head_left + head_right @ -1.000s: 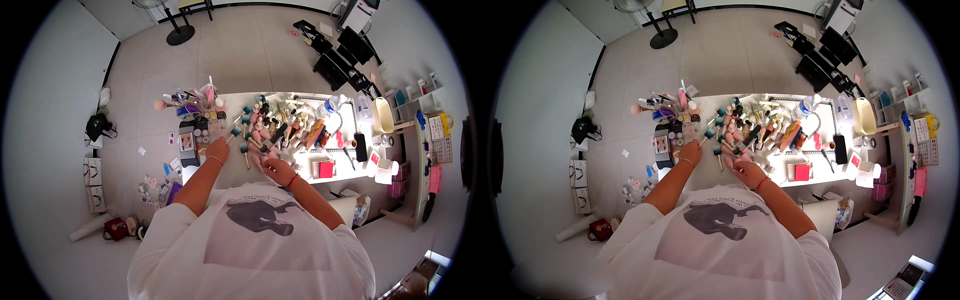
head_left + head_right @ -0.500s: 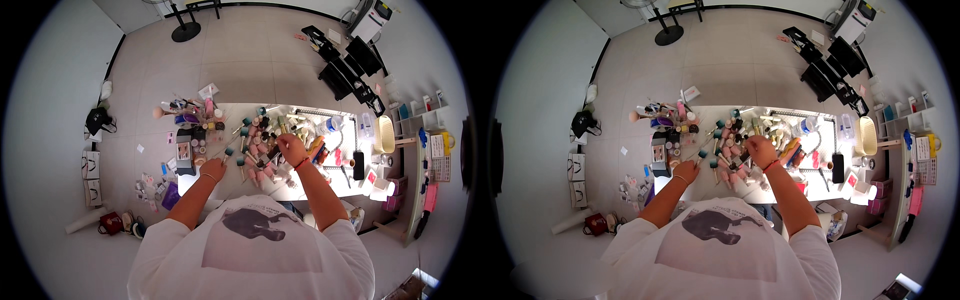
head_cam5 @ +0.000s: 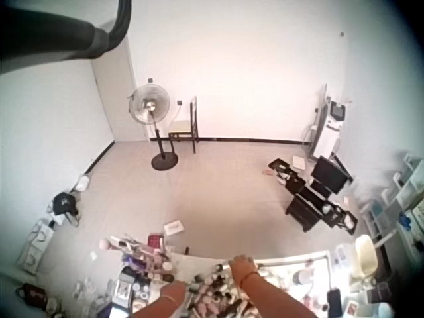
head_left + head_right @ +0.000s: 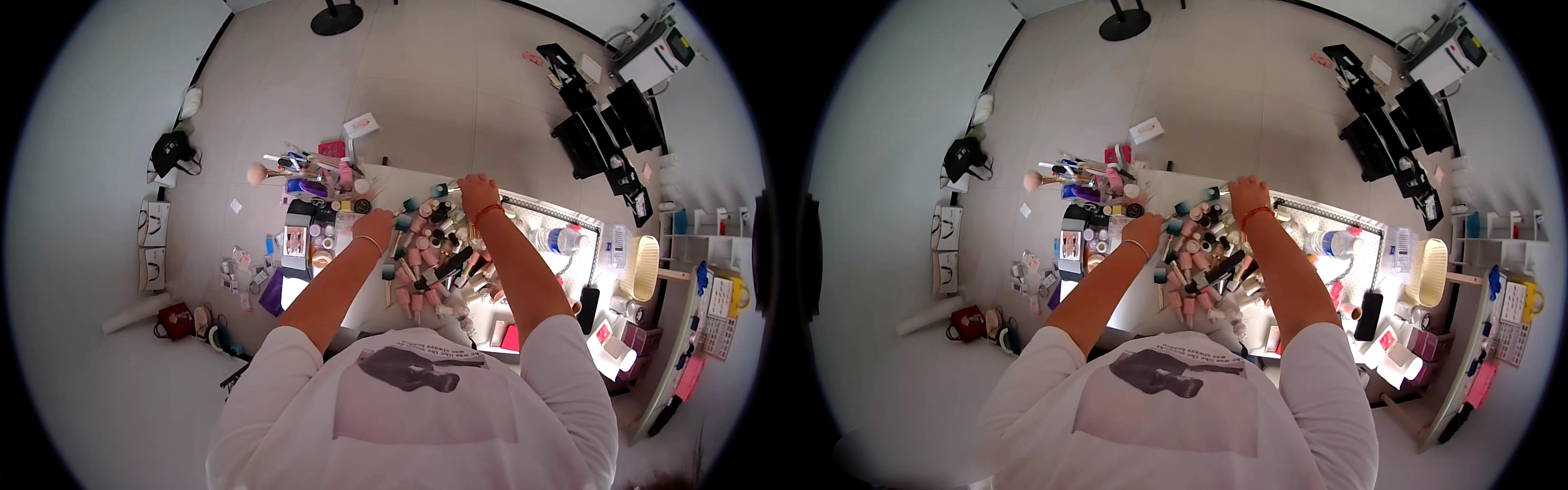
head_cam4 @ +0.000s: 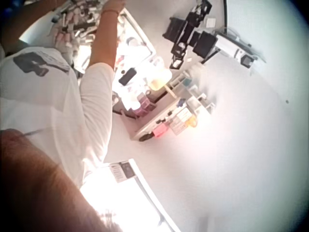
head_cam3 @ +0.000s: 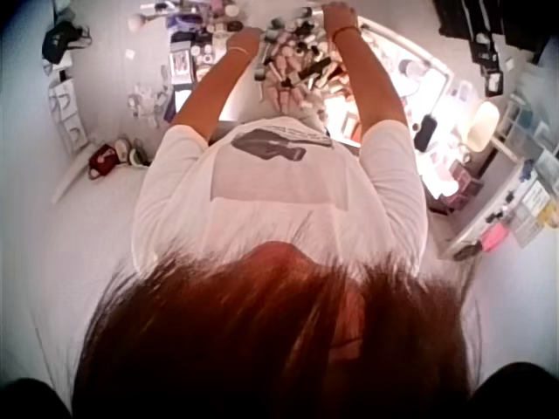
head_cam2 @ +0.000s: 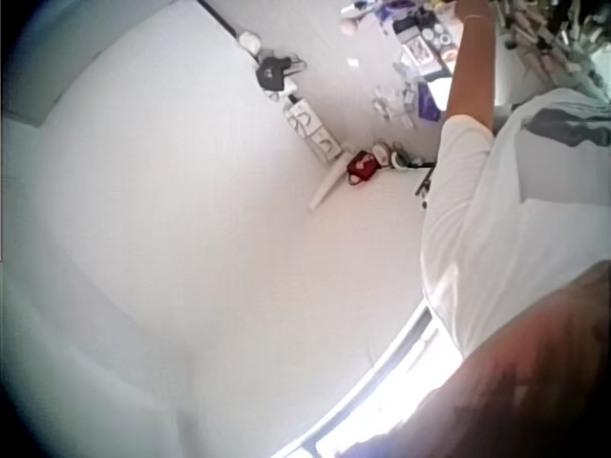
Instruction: The person organizes a cluttered table filled with various cosmetic products. They pick up small bottles, tubes, and compacts, inspect them, and place them into neat rows or groupings on the table surface. The person handles items one by one, occasionally moving larger clusters of products to clear space for the organized rows.
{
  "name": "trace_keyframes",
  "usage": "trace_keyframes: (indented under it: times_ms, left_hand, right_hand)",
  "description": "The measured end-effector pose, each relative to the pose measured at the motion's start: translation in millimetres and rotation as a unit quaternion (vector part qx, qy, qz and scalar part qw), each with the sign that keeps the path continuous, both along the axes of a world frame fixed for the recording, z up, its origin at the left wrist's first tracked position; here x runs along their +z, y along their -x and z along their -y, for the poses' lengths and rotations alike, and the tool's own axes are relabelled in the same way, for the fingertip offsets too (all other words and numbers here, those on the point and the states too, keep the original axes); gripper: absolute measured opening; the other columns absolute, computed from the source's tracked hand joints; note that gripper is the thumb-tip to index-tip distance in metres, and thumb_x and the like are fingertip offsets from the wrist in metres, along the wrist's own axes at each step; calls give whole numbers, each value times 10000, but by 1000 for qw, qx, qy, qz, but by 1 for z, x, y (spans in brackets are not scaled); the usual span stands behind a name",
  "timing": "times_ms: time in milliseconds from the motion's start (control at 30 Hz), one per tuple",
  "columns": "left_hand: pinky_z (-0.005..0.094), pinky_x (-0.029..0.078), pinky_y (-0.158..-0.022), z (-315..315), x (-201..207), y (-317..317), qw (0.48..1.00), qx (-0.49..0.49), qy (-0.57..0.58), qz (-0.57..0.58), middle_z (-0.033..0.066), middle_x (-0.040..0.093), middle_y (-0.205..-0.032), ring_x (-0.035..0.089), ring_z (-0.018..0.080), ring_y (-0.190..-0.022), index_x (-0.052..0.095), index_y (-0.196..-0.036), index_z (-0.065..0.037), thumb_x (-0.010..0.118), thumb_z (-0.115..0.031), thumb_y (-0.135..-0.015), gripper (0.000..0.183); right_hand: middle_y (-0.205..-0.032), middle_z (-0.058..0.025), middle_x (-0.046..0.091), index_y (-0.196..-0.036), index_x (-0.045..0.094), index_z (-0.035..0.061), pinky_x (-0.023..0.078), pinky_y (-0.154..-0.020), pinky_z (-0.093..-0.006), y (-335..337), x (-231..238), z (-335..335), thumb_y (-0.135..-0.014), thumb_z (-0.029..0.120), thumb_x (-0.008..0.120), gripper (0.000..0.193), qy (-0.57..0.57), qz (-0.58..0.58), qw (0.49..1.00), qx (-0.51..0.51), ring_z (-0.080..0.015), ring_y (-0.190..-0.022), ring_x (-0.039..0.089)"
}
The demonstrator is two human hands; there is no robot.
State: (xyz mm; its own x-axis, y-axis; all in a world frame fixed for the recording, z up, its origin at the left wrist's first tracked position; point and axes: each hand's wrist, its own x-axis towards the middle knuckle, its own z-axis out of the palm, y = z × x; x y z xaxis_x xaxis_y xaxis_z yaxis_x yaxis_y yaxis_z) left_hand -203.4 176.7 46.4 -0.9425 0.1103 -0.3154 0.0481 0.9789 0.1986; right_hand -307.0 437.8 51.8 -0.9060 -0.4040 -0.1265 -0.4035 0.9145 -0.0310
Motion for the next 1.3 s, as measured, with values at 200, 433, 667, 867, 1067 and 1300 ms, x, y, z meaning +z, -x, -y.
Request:
trace_keyframes:
  times_ms: [200, 433, 667, 867, 1067, 1300]
  left_hand:
    - [452, 560, -710, -1, -3, 0, 1000, 15, 8, 5, 123, 638, -989, 683, 349, -884, 607, -977, -109, 554, -110, -901, 93]
    - [428, 563, -650, 3, 20, 4, 995, -4, -37, -90, 110, 633, -889, 685, 327, -781, 596, -920, -96, 600, -192, -896, 99]
    - [462, 534, -691, -3, 49, 33, 980, 12, -162, -119, 148, 651, -816, 656, 361, -784, 621, -855, -56, 606, -245, -915, 199]
    - [469, 513, -682, -3, 48, 52, 977, 18, -167, -133, 154, 663, -769, 651, 360, -765, 646, -813, -46, 648, -301, -898, 269]
    - [464, 520, -699, -2, 52, 55, 981, 26, -158, -111, 152, 676, -804, 658, 356, -788, 666, -846, -53, 658, -357, -894, 307]
    - [430, 515, -668, 8, 42, 48, 961, 60, -244, -117, 174, 694, -817, 668, 347, -746, 708, -914, -28, 738, -321, -837, 305]
  right_hand:
    - [-1069, -38, 634, -1035, 672, 183, 426, -936, -419, 9, -17, 9, -897, 162, 553, 184, -53, 48, 997, 3, -249, -1097, 563]
    - [-999, -45, 651, -1002, 659, 184, 455, -898, -442, 13, -24, 2, -870, 183, 616, 139, 2, 17, 1000, -6, -267, -1044, 589]
    - [-862, -114, 675, -920, 682, 103, 496, -799, -461, 23, 0, 20, -835, 200, 682, 129, 290, 53, 955, 13, -351, -875, 630]
    - [-843, -144, 665, -910, 677, 68, 497, -778, -464, 20, 20, 47, -819, 139, 675, 116, 358, 76, 930, 20, -371, -856, 627]
    - [-878, -155, 668, -938, 691, 64, 494, -803, -469, 20, 10, 65, -843, 114, 637, 120, 359, 65, 928, 74, -377, -874, 624]
    - [-928, -165, 672, -961, 696, 63, 495, -846, -468, 19, 4, 91, -869, 133, 621, 138, 339, 117, 931, 69, -380, -957, 620]
